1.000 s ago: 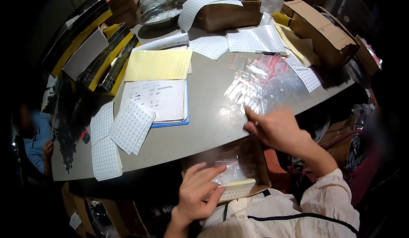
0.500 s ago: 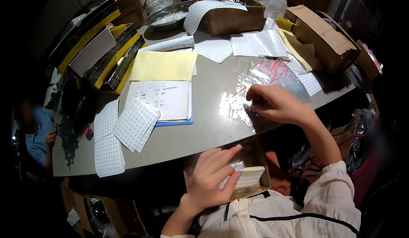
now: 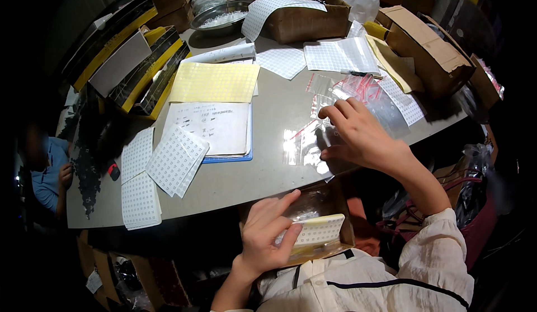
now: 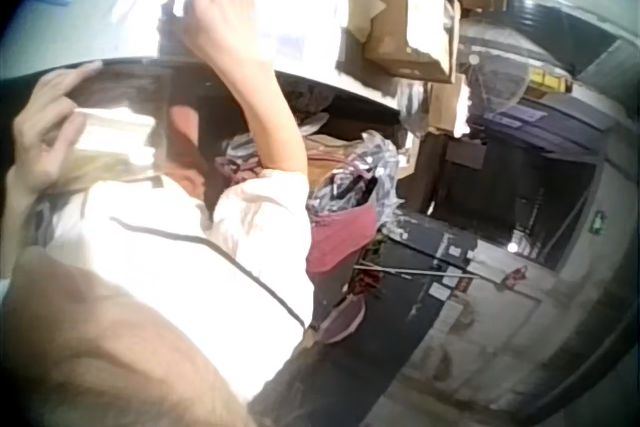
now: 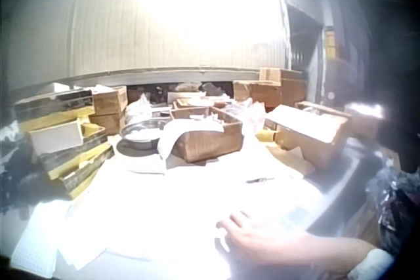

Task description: The person places small items into clear plastic bags and seals them. They then place the sealed bags into a yellow padded envelope. The person repeats this process with multiple items and bags.

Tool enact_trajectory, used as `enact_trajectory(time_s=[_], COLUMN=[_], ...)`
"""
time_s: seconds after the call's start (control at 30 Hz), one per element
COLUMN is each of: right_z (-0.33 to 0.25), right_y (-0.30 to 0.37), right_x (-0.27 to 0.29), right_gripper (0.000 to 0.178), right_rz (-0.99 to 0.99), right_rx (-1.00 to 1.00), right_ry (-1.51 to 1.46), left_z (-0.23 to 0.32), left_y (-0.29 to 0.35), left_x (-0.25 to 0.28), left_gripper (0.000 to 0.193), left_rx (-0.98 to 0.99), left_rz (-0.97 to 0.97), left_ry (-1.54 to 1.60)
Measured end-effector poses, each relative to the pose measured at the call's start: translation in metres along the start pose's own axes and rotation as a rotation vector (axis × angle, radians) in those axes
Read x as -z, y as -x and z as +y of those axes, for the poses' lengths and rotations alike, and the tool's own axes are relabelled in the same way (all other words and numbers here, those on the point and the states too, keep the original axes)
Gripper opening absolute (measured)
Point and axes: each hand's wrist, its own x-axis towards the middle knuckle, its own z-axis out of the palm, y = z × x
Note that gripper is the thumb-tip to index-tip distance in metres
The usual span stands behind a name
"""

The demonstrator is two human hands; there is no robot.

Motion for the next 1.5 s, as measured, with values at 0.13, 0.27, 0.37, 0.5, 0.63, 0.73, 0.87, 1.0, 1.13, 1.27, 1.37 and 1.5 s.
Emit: enact_trajectory(time_s=[0.13, 0.27, 0.37, 0.5, 0.63, 0.73, 0.87, 1.0, 1.13, 1.27, 1.37, 1.5], right_z=[-0.003, 0.002, -0.001, -0.009, -0.022, -0.033, -0.039, -0.039, -0.046, -0.047, -0.068, -0.091], right_y=[0.006, 0.031, 0.031, 0.03, 0.049, 0.058, 0.076, 0.091, 0.081, 0.07, 0.06, 0.046], right_x=[0.015, 0.015, 0.006, 0.001, -0.003, -0.005, -0.015, -0.026, -0.018, 0.001, -0.001, -0.01], right_gripper=[0.042, 0.044, 0.031, 0.04, 0.057, 0.056, 0.046, 0.034, 0.035, 0.036, 0.039, 0.024], right_rz=[-0.01, -0.105, -0.058, -0.066, -0.05, -0.008, 0.047, 0.107, 0.081, 0.087, 0.0, -0.052], right_rx=[0.014, -0.035, 0.027, 0.189, 0.24, 0.185, 0.212, 0.375, 0.355, 0.06, 0.08, 0.125], right_ry=[-0.157, -0.386, -0.383, -0.155, -0.033, -0.056, -0.044, -0.116, -0.453, -0.606, -0.662, -0.706], left_z=[0.003, 0.0, -0.001, 0.006, 0.003, -0.002, 0.002, 0.01, 0.017, 0.017, 0.019, 0.034], left_y=[0.007, 0.012, 0.008, 0.0, 0.005, 0.013, 0.023, 0.031, 0.033, 0.036, 0.027, 0.012], left_x=[0.006, 0.009, 0.006, 0.003, 0.006, 0.008, 0.019, 0.026, 0.029, 0.015, 0.005, -0.008], left_gripper=[0.011, 0.012, 0.012, 0.011, 0.012, 0.013, 0.017, 0.018, 0.018, 0.015, 0.008, 0.014], left_rx=[0.026, 0.054, 0.057, 0.002, 0.061, 0.125, 0.225, 0.368, 0.451, 0.521, 0.618, 0.51], left_rz=[0.026, 0.078, 0.055, 0.061, 0.043, 0.057, 0.165, 0.282, 0.242, 0.292, 0.154, 0.139], left_ry=[-0.009, 0.03, 0.061, 0.049, 0.045, 0.082, 0.205, 0.341, 0.266, 0.244, 0.222, 0.126])
